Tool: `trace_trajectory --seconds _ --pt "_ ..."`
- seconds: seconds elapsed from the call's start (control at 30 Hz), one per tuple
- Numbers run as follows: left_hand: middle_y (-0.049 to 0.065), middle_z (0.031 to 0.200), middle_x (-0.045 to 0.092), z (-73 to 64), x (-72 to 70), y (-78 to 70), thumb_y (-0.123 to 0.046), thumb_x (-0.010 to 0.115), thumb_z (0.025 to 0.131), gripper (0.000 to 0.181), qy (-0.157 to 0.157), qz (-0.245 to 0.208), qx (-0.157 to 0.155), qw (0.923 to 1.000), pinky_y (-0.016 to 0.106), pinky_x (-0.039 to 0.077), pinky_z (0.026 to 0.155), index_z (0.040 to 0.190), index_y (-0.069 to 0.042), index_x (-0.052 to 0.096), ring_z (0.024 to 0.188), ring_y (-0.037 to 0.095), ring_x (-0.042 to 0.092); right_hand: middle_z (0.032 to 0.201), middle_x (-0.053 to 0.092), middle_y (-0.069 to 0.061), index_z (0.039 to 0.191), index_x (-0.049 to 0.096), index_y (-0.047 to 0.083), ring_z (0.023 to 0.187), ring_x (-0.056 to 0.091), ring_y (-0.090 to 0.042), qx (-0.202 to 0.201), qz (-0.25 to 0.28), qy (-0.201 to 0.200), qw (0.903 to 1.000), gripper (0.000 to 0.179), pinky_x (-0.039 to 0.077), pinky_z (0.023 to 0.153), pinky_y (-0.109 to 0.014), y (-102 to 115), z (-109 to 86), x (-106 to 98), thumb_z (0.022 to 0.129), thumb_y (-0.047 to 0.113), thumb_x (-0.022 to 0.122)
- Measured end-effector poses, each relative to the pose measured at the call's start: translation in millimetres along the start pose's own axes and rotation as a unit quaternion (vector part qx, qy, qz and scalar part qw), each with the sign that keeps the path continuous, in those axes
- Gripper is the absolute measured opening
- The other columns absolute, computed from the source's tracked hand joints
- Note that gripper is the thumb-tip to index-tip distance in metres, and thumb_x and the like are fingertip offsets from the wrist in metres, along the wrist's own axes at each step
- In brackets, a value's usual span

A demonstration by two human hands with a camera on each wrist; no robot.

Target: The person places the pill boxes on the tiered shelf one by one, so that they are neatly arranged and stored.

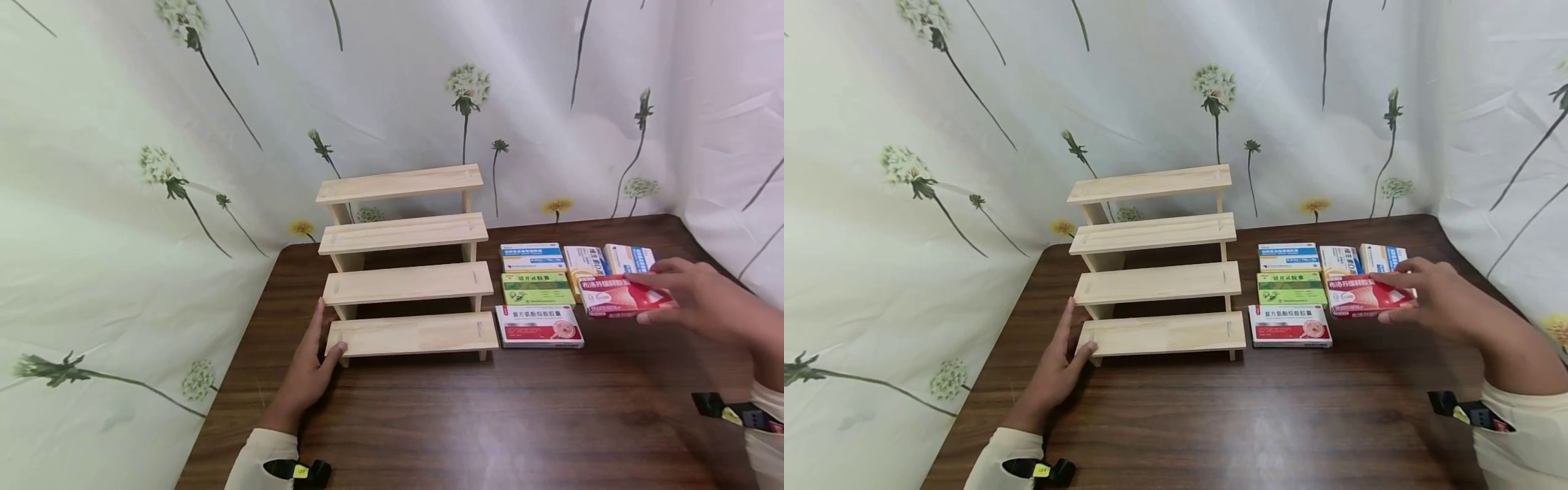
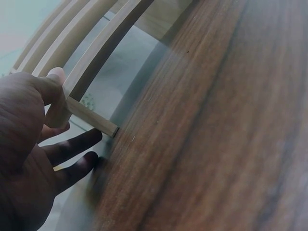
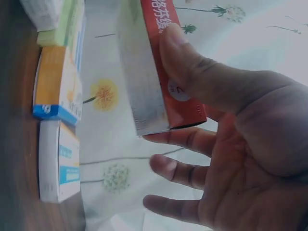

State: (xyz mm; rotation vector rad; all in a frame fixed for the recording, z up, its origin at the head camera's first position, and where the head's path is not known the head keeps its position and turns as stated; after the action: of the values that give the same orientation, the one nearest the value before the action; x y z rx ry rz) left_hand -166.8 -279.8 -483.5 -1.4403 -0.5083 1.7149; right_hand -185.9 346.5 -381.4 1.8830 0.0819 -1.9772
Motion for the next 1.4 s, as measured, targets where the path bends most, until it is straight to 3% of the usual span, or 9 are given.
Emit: trace_trajectory --seconds 0.17,0.3,0.6,0.9,1.17,1.4 --pt "0.027 0.174 0.036 1.3 -0.3 -0.9 -0.013 0.061 0.113 0.093 0.001 -0.003 0.004 1.0 0.07 0.044 0.117 0.177 -0.026 -0.005 0.156 0.052 0.045 0.125 0.066 -0.032 0.137 0.074 -0.003 0.103 0.059 -0.042 -0.035 0.013 -0.069 0.9969 0.077 0.053 0.079 -0.049 10 13.9 -4 0.072 0.025 0.104" --pt "0.027 0.172 0.039 1.0 -0.6 -2.8 -0.012 0.061 0.113 0.094 0.001 -0.003 0.01 0.9999 0.071 0.045 0.115 0.177 -0.024 -0.006 0.155 0.053 0.045 0.13 0.062 -0.034 0.141 0.071 -0.001 0.11 0.054 -0.049 -0.032 0.048 -0.086 0.9947 0.077 0.047 0.085 -0.058 18 24.0 -8 0.074 0.021 0.102" --pt "0.028 0.169 0.042 -0.4 -0.6 -2.9 -0.011 0.061 0.112 0.094 0.002 -0.004 0.012 0.9999 0.068 0.049 0.111 0.178 -0.023 -0.005 0.151 0.054 0.05 0.151 0.048 -0.034 0.155 0.061 0.006 0.134 0.039 -0.058 0.014 0.117 -0.065 0.9909 0.08 0.048 0.095 -0.079 33 43.6 -16 0.086 0.028 0.095" --pt "0.027 0.169 0.043 0.6 0.4 -2.4 -0.011 0.061 0.113 0.092 -0.001 0.008 0.017 0.9998 0.069 0.05 0.11 0.178 -0.019 -0.004 0.15 0.053 0.052 0.16 0.042 -0.033 0.16 0.057 0.011 0.14 0.038 -0.059 0.026 0.155 -0.061 0.9857 0.08 0.049 0.1 -0.081 49 64.2 -25 0.091 0.032 0.091" --pt "0.027 0.168 0.043 0.4 -0.5 -7.1 -0.011 0.06 0.113 0.09 -0.001 0.007 0.013 0.9999 0.068 0.051 0.11 0.178 -0.018 -0.001 0.149 0.053 0.053 0.162 0.04 -0.031 0.163 0.052 0.013 0.137 0.043 -0.056 0.022 0.158 -0.056 0.9856 0.08 0.058 0.095 -0.069 64 87.2 -34 0.095 0.033 0.088" --pt "0.025 0.17 0.041 -1.3 -1.4 -7.5 -0.013 0.061 0.113 0.09 0.001 -0.003 0.005 1.0 0.068 0.049 0.112 0.178 -0.018 -0.001 0.152 0.052 0.05 0.167 0.034 -0.03 0.167 0.046 0.016 0.137 0.046 -0.061 0.028 0.18 -0.046 0.9821 0.083 0.057 0.1 -0.072 76 103.7 -43 0.096 0.033 0.086"
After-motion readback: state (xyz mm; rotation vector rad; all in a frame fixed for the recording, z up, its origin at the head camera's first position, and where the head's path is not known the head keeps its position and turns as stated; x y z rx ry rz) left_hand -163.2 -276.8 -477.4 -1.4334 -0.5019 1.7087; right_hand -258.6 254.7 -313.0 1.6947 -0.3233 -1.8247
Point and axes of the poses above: each hand's wrist, its own z-axis towards the middle knuckle, its own x-axis out of the palm, y = z × x, the point moved 2 cm from there along z, towards the middle knuckle
